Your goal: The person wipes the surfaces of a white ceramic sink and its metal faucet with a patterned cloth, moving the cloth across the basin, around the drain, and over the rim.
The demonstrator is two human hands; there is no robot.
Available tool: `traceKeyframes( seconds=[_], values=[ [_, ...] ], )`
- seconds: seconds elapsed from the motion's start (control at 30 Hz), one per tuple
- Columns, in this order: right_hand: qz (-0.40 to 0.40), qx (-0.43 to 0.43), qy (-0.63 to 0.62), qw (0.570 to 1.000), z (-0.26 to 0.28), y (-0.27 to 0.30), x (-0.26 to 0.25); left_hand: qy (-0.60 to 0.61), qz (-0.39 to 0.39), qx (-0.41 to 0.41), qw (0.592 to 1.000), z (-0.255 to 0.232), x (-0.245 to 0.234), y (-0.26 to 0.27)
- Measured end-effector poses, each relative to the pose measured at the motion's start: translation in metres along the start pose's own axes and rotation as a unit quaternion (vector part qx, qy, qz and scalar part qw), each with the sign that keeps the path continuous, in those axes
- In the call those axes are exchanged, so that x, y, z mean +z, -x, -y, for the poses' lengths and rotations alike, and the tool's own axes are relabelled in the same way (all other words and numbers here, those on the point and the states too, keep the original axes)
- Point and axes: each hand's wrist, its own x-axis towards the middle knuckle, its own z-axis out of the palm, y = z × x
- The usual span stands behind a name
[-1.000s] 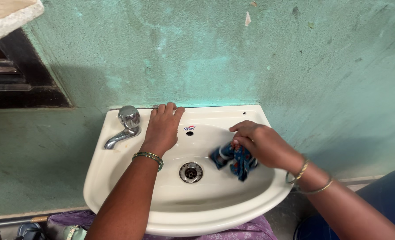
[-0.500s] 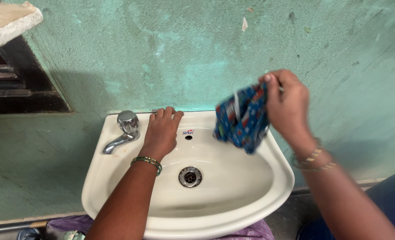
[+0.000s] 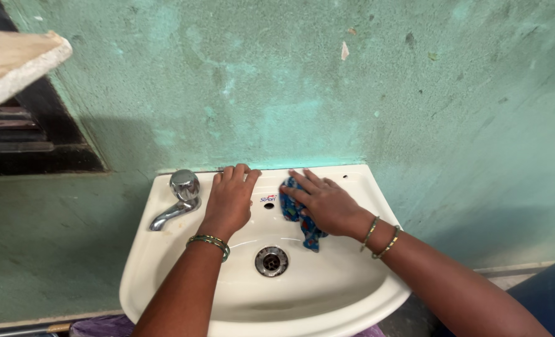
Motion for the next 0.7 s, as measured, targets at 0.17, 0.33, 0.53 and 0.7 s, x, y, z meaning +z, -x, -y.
traceKeyframes(
  seconds=[0.17,0.33,0.53,0.7],
  values=[
    [0.063,0.074,0.035,0.995,-0.017,0.012,-0.014,0.000,-0.018,0.009,1.000,0.002,0.001,0.002],
    [0.094,0.158,0.077,0.980,-0.045,0.030,-0.023,-0.005,-0.017,0.008,1.000,0.003,0.004,0.003],
    [0.057,0.162,0.181,0.968,-0.047,0.057,-0.023,-0.005,-0.013,0.005,1.000,0.003,0.005,0.003],
    [0.058,0.124,0.198,0.971,-0.018,0.098,-0.023,-0.004,0.000,0.001,1.000,0.002,0.001,0.002]
  ],
)
